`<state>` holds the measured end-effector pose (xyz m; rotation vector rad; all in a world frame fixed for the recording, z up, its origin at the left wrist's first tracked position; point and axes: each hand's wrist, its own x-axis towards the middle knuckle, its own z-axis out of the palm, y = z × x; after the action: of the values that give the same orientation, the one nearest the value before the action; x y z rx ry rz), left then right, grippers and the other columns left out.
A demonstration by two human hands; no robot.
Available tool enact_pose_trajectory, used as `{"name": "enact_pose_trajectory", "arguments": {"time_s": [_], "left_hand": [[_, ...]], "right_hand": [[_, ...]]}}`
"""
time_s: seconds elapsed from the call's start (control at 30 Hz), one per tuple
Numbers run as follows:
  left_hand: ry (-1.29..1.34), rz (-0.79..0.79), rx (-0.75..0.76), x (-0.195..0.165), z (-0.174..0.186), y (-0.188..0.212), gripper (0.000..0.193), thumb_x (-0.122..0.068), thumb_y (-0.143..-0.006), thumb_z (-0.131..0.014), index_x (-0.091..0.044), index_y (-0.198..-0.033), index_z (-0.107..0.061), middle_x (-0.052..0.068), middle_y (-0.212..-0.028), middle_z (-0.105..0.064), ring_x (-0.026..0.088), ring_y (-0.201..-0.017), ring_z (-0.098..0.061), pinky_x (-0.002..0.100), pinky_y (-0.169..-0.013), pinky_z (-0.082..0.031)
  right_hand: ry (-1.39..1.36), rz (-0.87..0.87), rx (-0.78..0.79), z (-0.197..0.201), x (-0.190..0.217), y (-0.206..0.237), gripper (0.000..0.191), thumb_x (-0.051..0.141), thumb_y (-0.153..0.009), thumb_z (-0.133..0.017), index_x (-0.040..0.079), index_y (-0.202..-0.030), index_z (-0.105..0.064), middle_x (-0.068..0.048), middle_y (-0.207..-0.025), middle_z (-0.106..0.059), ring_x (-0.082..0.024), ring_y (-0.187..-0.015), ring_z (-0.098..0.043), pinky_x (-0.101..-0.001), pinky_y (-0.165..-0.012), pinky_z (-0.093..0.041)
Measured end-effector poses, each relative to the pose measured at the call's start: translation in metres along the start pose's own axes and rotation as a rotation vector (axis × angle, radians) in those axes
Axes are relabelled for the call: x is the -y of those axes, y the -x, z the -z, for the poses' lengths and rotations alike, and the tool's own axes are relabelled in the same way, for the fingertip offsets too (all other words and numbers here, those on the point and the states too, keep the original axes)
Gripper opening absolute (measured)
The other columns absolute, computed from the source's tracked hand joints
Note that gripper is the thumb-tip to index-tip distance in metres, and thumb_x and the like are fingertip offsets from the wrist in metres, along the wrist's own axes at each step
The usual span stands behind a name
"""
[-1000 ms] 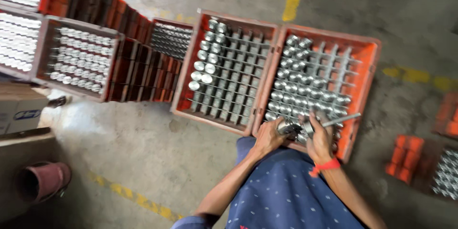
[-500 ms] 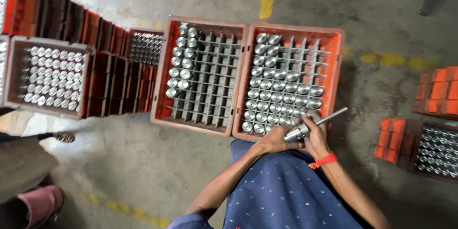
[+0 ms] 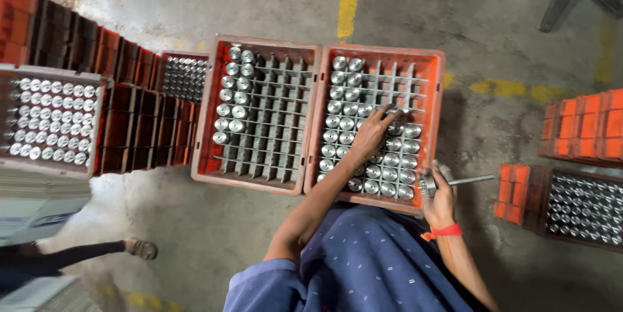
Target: The person transfers small metal caps from one orange crate to another using both hands. They repeatedly pick up caps from the source crate and place them into the destination crate, filling it up. The person then moves the filled crate to a metal table and retrieves an empty crate to continue the process.
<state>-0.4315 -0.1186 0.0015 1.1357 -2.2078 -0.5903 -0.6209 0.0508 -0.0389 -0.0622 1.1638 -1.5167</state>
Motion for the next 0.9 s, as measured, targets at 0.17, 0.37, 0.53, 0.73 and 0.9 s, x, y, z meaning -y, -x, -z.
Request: {"name": "enact_pose_trajectory", "arguments": {"time_s": [0.17,0.37,0.53,0.73,0.9], "left_hand": [[0.136,0.355,-0.223,0.025,0.059,0.060,0.027,-0.004,-0.092,-0.071,-0.009,-0.118,-0.069,0.018,-0.112,-0.066,0.039,-0.106,-0.064,0.047,-0.094,-0.051],[-0.576,0.686,-0.316,0.132,0.200,0.165,0.048,-0.010,-0.076,-0.077,-0.009,-0.123,-0.066,0.026,-0.137,-0.052,0.048,-0.129,-0.048,0.058,-0.105,-0.040],[-0.728,0.672,-0.398,0.185,0.256,0.205,0.053,-0.026,-0.076,-0.082,-0.009,-0.124,-0.065,0.035,-0.151,-0.035,0.054,-0.141,-0.030,0.066,-0.104,-0.032],[-0.477,0.665,-0.340,0.180,0.281,0.213,0.048,-0.027,-0.078,-0.087,-0.010,-0.118,-0.068,0.022,-0.147,-0.046,0.041,-0.142,-0.037,0.058,-0.111,-0.035],[0.750,0.783,-0.734,0.149,0.278,0.227,0.055,-0.021,-0.082,-0.083,-0.003,-0.132,-0.069,0.022,-0.126,-0.066,0.034,-0.115,-0.061,0.045,-0.104,-0.049]], "right_hand": [[-0.242,-0.104,0.027,0.000,0.000,0.010,0.022,0.028,-0.108,-0.057,0.007,-0.108,-0.063,-0.009,-0.094,-0.069,-0.025,-0.097,-0.068,-0.0397,-0.085,-0.058],[-0.606,-0.349,0.149,0.016,-0.002,0.001,0.037,0.038,-0.117,-0.059,0.003,-0.107,-0.066,-0.015,-0.105,-0.072,-0.030,-0.110,-0.068,-0.0408,-0.088,-0.059],[-0.040,-0.320,0.229,-0.011,-0.043,-0.008,0.034,0.040,-0.116,-0.053,0.008,-0.109,-0.064,-0.010,-0.108,-0.069,-0.031,-0.109,-0.066,-0.0456,-0.095,-0.056],[0.115,-0.294,0.223,-0.048,-0.058,0.006,0.025,0.033,-0.111,-0.050,0.010,-0.105,-0.059,-0.010,-0.103,-0.068,-0.031,-0.105,-0.069,-0.0487,-0.094,-0.057],[0.211,-0.227,0.146,-0.048,-0.064,0.020,0.013,0.022,-0.111,-0.052,0.011,-0.109,-0.057,-0.015,-0.103,-0.068,-0.030,-0.103,-0.069,-0.0444,-0.088,-0.055]]}}
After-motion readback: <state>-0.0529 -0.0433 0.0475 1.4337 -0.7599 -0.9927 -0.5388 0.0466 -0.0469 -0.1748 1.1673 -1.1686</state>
